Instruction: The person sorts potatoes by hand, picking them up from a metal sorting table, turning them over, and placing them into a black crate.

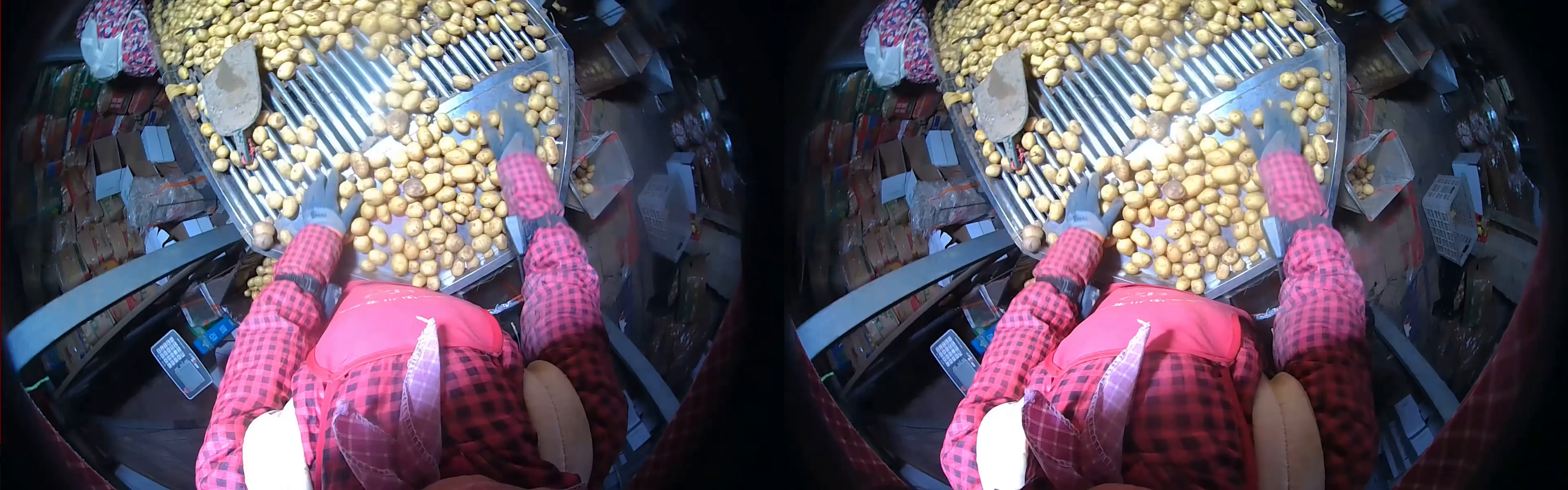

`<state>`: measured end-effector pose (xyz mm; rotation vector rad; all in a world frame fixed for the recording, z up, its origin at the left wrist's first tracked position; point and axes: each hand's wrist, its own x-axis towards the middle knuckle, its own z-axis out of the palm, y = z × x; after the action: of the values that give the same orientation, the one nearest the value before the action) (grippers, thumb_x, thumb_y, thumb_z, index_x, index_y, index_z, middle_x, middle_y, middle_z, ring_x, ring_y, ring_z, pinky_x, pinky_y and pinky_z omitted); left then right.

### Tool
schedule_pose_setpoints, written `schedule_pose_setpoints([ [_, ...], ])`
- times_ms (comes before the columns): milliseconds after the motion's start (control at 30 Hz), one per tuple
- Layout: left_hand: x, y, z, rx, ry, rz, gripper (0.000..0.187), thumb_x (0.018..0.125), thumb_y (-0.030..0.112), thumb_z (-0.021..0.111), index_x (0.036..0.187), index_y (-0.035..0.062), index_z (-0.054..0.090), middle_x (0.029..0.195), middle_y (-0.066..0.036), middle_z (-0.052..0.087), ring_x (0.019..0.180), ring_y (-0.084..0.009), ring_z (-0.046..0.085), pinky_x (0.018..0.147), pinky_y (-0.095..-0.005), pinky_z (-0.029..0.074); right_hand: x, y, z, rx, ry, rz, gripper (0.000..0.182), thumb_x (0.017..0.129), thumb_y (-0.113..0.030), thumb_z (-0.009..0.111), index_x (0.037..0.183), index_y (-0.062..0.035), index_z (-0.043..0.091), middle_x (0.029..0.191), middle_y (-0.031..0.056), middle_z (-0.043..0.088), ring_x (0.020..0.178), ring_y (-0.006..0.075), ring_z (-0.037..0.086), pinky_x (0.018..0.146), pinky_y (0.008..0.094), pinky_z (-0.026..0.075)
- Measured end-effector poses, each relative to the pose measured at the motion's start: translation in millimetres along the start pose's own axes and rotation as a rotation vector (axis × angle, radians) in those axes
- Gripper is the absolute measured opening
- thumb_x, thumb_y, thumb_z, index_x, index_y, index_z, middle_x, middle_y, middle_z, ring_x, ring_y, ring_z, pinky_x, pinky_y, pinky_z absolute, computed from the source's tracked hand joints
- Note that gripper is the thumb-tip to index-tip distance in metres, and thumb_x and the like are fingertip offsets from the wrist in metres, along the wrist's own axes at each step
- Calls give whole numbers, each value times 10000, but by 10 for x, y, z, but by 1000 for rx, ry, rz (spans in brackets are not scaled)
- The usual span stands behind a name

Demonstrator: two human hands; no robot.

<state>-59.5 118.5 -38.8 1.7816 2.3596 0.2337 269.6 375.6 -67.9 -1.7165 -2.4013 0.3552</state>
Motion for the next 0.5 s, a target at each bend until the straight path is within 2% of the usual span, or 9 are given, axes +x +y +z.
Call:
schedule_pose_setpoints([
  [33, -152, -10, -39, 15, -7, 18, 685, 813, 469, 699, 1374, 132, 499, 1262, -190, 535, 1146, -380, 518, 1000, -483, 407, -131, -81, 17, -172, -74, 5, 624, 888, -460, 642, 1369, -74, 547, 1387, 165, 548, 1307, 302, 496, 1077, 397, 406],
  [67, -297, 44, -176, 18, -92, -11, 651, 813, 441, 697, 1358, 134, 519, 1288, -191, 512, 1171, -384, 489, 1015, -506, 381, -380, -285, -150, -336, -88, -146, 670, 891, -510, 619, 1393, -80, 508, 1442, 161, 471, 1357, 297, 421, 1122, 408, 345],
  [133, -647, -63, -68, 5, -58, 9, 638, 806, 432, 701, 1345, 134, 537, 1293, -196, 509, 1184, -392, 479, 1023, -521, 368, -588, -495, -57, -118, -329, -176, 711, 824, -403, 698, 1385, -16, 493, 1399, 250, 485, 1286, 409, 472, 1119, 453, 364],
  [167, -782, -109, -10, -5, -43, 22, 631, 803, 427, 703, 1339, 134, 546, 1295, -199, 508, 1191, -396, 474, 1027, -528, 362, -892, -621, -169, -3, -201, -224, 726, 809, -411, 715, 1374, -16, 490, 1431, 259, 444, 1290, 411, 467, 1128, 451, 355],
  [200, -872, -126, -2, -10, -56, 53, 611, 810, 429, 700, 1327, 133, 566, 1341, -214, 489, 1238, -401, 456, 1055, -547, 335, -1069, -724, -179, -277, -181, -347, 712, 899, -530, 593, 1396, -40, 452, 1350, 152, 494, 1320, 277, 425, 1107, 435, 331],
  [233, -935, -109, 4, -5, -51, 67, 609, 813, 430, 700, 1327, 131, 567, 1358, -218, 480, 1256, -402, 447, 1064, -545, 330, -1094, -967, -451, -238, -478, -257, 686, 894, -552, 589, 1399, -105, 461, 1323, 119, 508, 1273, 264, 450, 1094, 436, 327],
  [300, -1048, -86, -11, 11, -33, 79, 606, 819, 430, 699, 1327, 127, 569, 1392, -226, 463, 1293, -404, 428, 1082, -543, 320, -1569, -827, 3, -193, -156, -584, 601, 871, -502, 623, 1354, -164, 508, 1272, 93, 522, 1245, 257, 456, 1038, 459, 366],
  [400, -1093, -77, -29, -15, -15, 42, 619, 820, 418, 713, 1321, 84, 571, 1397, -244, 461, 1310, -422, 419, 1088, -536, 335, -1636, -1009, -223, 112, -177, -712, 446, 849, -406, 649, 1225, -173, 591, 1154, 77, 579, 1152, 272, 530, 940, 461, 432],
  [500, -1122, -125, -26, -40, 3, 53, 633, 808, 418, 728, 1318, 75, 576, 1378, -231, 479, 1283, -421, 444, 1082, -529, 355, -1549, -1008, 19, 361, -206, -620, 333, 821, -324, 666, 1101, -148, 635, 999, 90, 620, 1010, 295, 602, 830, 456, 480],
])
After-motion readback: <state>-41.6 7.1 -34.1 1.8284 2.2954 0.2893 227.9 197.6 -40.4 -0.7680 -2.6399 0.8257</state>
